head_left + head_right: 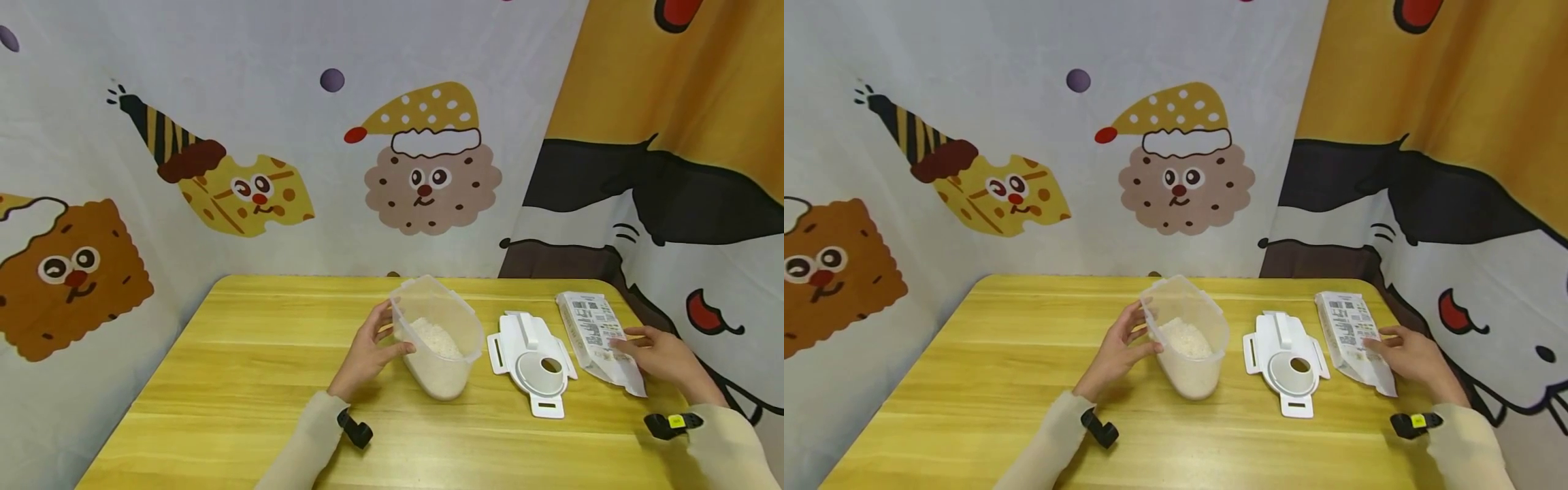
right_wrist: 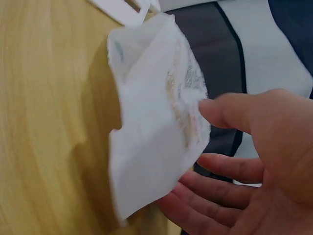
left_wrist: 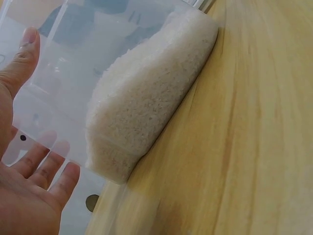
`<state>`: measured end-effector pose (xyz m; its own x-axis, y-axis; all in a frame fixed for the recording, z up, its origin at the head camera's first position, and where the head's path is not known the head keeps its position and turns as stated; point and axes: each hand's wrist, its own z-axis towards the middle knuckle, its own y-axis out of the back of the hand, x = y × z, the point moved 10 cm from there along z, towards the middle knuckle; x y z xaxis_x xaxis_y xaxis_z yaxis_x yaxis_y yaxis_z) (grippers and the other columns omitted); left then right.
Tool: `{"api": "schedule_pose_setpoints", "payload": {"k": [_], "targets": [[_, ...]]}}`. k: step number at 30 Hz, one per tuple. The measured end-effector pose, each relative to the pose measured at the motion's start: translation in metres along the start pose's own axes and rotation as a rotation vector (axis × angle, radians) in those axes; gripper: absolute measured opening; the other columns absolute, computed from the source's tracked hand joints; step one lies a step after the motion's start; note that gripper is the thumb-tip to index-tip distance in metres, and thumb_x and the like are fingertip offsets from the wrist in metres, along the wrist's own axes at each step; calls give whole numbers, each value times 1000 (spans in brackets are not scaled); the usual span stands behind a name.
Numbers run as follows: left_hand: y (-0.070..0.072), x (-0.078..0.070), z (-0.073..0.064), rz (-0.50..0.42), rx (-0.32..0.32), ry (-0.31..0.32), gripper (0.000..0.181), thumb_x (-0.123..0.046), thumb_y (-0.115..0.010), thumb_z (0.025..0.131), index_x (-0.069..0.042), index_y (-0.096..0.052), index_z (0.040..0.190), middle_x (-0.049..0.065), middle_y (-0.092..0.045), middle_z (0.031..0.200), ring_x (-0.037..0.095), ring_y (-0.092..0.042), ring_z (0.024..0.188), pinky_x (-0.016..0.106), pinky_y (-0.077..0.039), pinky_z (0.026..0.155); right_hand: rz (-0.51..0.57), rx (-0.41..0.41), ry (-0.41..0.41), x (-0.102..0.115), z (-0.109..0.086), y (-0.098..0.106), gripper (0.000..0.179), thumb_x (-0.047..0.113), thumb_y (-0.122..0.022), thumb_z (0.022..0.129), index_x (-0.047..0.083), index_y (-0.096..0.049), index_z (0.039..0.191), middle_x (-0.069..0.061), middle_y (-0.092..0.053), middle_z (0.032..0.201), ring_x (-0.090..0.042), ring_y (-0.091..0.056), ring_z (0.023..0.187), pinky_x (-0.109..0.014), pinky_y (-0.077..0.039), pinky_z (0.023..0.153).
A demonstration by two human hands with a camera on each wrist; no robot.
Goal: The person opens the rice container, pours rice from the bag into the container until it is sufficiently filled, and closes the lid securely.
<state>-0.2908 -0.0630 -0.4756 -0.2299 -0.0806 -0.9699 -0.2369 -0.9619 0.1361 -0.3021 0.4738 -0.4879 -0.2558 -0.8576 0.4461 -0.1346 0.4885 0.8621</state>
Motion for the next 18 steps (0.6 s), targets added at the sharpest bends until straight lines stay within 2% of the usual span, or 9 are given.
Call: {"api": "schedule_pose_setpoints", "payload": {"k": [3, 9, 14, 18], "targets": [[-1, 0, 0, 0, 4, -5, 86, -20, -85, 85, -36, -39, 155, 5, -50, 153, 22, -48, 139, 50, -38, 122, -75, -24, 77, 16, -6, 2, 97, 64, -59, 96, -18, -36, 142, -47, -46, 132, -57, -56, 108, -54, -57, 77], [-1, -1, -1, 2, 7, -2, 86, -19, -85, 85, -36, -38, 156, 5, -49, 154, 21, -48, 139, 50, -38, 122, -132, -86, 155, 48, -18, 8, 93, 58, -61, 97, -15, -35, 147, -47, -38, 138, -62, -44, 118, -72, -47, 88], [-1, 0, -1, 3, 8, 3, 86, -20, -85, 85, -38, -38, 155, 5, -49, 154, 22, -48, 139, 50, -38, 122, -163, -143, 250, 79, -25, 10, 83, 50, -66, 97, -11, -39, 147, -46, -37, 142, -62, -46, 118, -75, -46, 90], [-1, 0, 0, -1, 7, 0, 86, -20, -85, 85, -39, -39, 154, 5, -49, 154, 22, -48, 139, 50, -38, 122, -175, -150, 322, 103, -28, 6, 79, 45, -70, 95, -8, -42, 147, -44, -40, 143, -60, -51, 117, -73, -50, 89]]}}
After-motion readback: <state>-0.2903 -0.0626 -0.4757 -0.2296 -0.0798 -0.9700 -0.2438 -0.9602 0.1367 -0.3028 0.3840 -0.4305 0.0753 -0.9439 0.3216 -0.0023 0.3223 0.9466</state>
